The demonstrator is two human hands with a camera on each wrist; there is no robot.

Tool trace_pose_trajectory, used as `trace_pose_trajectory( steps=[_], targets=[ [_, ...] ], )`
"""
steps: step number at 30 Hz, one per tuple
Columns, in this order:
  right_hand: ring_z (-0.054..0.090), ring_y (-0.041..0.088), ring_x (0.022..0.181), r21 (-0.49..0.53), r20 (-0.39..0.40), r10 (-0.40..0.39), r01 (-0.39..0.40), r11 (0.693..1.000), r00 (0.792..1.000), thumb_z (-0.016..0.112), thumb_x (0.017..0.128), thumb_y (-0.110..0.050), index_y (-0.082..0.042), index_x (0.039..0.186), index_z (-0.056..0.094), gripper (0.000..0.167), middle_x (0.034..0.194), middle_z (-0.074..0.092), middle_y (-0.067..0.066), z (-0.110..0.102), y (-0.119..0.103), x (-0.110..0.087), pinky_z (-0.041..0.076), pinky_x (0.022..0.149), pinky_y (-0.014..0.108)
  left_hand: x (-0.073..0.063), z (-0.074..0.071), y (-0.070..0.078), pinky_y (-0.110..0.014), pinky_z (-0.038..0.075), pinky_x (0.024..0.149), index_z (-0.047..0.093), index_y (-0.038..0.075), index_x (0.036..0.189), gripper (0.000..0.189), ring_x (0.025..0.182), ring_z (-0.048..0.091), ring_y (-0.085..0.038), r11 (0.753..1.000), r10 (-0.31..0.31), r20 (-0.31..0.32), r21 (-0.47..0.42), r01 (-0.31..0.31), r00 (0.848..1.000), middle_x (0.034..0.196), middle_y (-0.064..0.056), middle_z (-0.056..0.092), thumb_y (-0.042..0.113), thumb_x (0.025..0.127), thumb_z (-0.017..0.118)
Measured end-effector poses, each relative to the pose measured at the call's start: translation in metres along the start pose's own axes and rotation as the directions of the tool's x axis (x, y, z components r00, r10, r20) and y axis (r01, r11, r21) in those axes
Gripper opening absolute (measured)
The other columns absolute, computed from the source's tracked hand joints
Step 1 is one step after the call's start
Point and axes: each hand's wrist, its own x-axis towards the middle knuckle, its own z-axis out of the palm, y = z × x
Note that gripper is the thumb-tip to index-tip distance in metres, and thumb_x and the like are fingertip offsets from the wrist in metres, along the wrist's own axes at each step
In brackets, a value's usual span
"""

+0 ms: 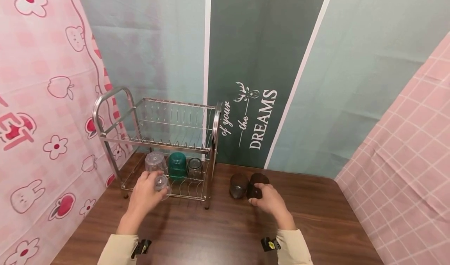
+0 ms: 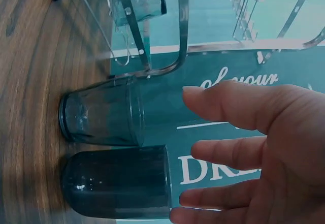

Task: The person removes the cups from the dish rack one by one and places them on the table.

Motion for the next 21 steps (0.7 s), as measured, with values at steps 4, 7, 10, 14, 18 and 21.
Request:
trace_pose_trajectory(
  steps=[4, 7, 10, 14, 18, 21],
  targets=[
    [0.055, 0.039, 0.102, 0.005, -0.006, -0.022, 0.022, 1.000, 1.000, 0.077, 0.073, -0.024, 0.000, 0.121, 0.059, 0.057, 0.112, 0.055, 0.025, 0.002, -0.003, -0.005, 0.045, 0.080, 0.050, -0.004, 0.002, 0.005, -0.052, 0.045, 0.066, 0.063, 0.001, 0.102, 0.048, 0.082, 0.056, -0.039, 1.000, 0.012, 0.002, -0.008, -0.012, 1.000, 0.090, -0.016, 0.053, 0.011, 0.060, 0.082],
    [0.055, 0.039, 0.102, 0.012, -0.014, -0.038, 0.038, 0.999, 0.999, 0.077, 0.073, -0.024, 0.000, 0.119, 0.059, 0.055, 0.112, 0.055, 0.023, 0.004, -0.004, -0.007, 0.044, 0.081, 0.050, -0.006, 0.004, 0.008, -0.051, 0.045, 0.065, 0.063, 0.002, 0.102, 0.048, 0.079, 0.056, -0.038, 1.000, 0.013, 0.000, -0.015, -0.013, 1.000, 0.088, -0.015, 0.053, 0.011, 0.059, 0.083],
    [0.053, 0.039, 0.105, 0.027, -0.014, -0.046, 0.046, 0.999, 0.999, 0.077, 0.073, -0.023, 0.000, 0.119, 0.059, 0.055, 0.114, 0.055, 0.022, 0.006, -0.005, -0.011, 0.044, 0.082, 0.050, -0.010, 0.004, 0.013, -0.050, 0.045, 0.065, 0.063, 0.002, 0.101, 0.048, 0.078, 0.056, -0.036, 1.000, 0.013, 0.001, -0.028, -0.013, 1.000, 0.087, -0.015, 0.052, 0.011, 0.059, 0.083],
    [0.052, 0.040, 0.107, 0.058, -0.004, -0.044, 0.044, 0.997, 0.999, 0.077, 0.073, -0.024, -0.001, 0.120, 0.059, 0.055, 0.116, 0.054, 0.022, 0.011, -0.008, -0.017, 0.043, 0.083, 0.051, -0.015, 0.005, 0.019, -0.050, 0.046, 0.064, 0.063, 0.003, 0.102, 0.048, 0.079, 0.057, -0.035, 0.999, 0.022, -0.003, -0.048, -0.022, 1.000, 0.089, -0.013, 0.053, 0.010, 0.059, 0.084],
    [0.051, 0.041, 0.107, 0.092, 0.012, -0.057, 0.055, 0.994, 0.998, 0.077, 0.074, -0.023, -0.001, 0.120, 0.059, 0.053, 0.116, 0.054, 0.023, 0.018, -0.011, -0.022, 0.042, 0.084, 0.052, -0.021, 0.008, 0.022, -0.048, 0.047, 0.063, 0.064, 0.003, 0.102, 0.050, 0.079, 0.057, -0.033, 0.997, 0.043, -0.014, -0.059, -0.044, 0.999, 0.089, -0.012, 0.053, 0.009, 0.057, 0.084],
    [0.051, 0.041, 0.107, 0.114, 0.017, -0.076, 0.074, 0.991, 0.997, 0.076, 0.075, -0.023, 0.000, 0.119, 0.059, 0.052, 0.115, 0.055, 0.022, 0.023, -0.014, -0.024, 0.042, 0.084, 0.052, -0.024, 0.011, 0.024, -0.047, 0.048, 0.064, 0.064, 0.004, 0.103, 0.051, 0.079, 0.058, -0.032, 0.997, 0.043, -0.003, -0.070, -0.043, 0.999, 0.089, -0.011, 0.053, 0.008, 0.057, 0.085]
  ],
)
